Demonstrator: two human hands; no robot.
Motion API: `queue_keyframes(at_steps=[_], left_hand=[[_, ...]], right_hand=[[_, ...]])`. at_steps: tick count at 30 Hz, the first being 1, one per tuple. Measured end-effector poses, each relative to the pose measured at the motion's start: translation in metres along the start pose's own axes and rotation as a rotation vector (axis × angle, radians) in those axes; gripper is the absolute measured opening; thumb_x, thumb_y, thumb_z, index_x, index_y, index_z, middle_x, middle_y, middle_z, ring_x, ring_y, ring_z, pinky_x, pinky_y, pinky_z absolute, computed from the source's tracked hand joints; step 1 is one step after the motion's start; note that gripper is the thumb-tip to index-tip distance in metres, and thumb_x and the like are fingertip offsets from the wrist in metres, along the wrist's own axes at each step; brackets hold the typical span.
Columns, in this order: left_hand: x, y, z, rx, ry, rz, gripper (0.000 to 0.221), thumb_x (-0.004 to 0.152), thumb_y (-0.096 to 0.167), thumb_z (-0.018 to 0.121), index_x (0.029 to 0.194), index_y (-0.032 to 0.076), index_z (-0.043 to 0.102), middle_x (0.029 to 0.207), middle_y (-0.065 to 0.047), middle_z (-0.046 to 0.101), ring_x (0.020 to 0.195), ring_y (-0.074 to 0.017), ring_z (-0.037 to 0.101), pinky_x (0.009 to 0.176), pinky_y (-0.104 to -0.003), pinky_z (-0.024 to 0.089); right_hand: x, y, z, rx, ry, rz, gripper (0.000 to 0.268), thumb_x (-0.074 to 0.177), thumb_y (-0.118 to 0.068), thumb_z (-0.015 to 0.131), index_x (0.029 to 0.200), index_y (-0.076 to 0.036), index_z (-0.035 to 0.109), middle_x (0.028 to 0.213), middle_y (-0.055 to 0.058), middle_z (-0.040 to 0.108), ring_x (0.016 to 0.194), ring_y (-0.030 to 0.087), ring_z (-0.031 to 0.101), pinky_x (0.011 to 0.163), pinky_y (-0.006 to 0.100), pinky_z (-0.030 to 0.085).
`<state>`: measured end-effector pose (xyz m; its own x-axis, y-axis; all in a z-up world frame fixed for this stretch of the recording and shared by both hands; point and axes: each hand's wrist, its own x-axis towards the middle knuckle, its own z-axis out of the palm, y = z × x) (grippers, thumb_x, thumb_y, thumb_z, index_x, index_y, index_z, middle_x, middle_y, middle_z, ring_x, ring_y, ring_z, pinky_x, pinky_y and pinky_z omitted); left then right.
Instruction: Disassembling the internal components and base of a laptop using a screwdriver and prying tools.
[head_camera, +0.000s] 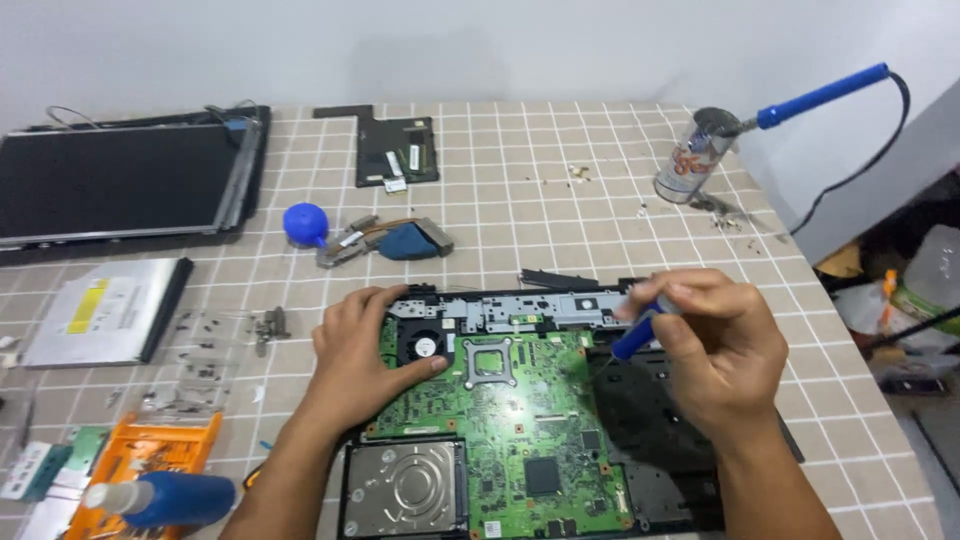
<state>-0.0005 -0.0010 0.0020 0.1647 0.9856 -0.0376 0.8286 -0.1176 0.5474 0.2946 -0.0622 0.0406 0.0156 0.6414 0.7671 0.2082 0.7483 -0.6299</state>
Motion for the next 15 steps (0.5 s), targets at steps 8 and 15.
queue_keyframes(at_steps=[8,15], left_hand=[[-0.001,0.001,-0.001,-0.037,-0.007,-0.008,0.089,0.064,0.060,0.077,0.138,0.027,0.041,0.141,-0.005,0.037,0.133,-0.0275,0.027,0.107,-0.050,0.021],[0.003,-0.008,0.006,-0.036,0.020,0.033,0.075,0.074,0.057,0.068,0.138,0.026,0.042,0.137,-0.004,0.041,0.132,-0.0263,0.030,0.104,-0.048,0.024]], right_hand=[[-0.009,0.018,-0.002,-0.087,0.076,-0.050,0.017,0.093,-0.004,0.053,0.109,-0.004,0.046,0.106,0.020,0.054,0.087,0.030,0.064,0.077,0.038,0.062],[-0.011,0.026,-0.003,-0.112,0.035,-0.046,0.035,0.081,-0.011,0.070,0.108,-0.012,0.048,0.100,0.009,0.052,0.085,0.018,0.060,0.076,0.027,0.057]])
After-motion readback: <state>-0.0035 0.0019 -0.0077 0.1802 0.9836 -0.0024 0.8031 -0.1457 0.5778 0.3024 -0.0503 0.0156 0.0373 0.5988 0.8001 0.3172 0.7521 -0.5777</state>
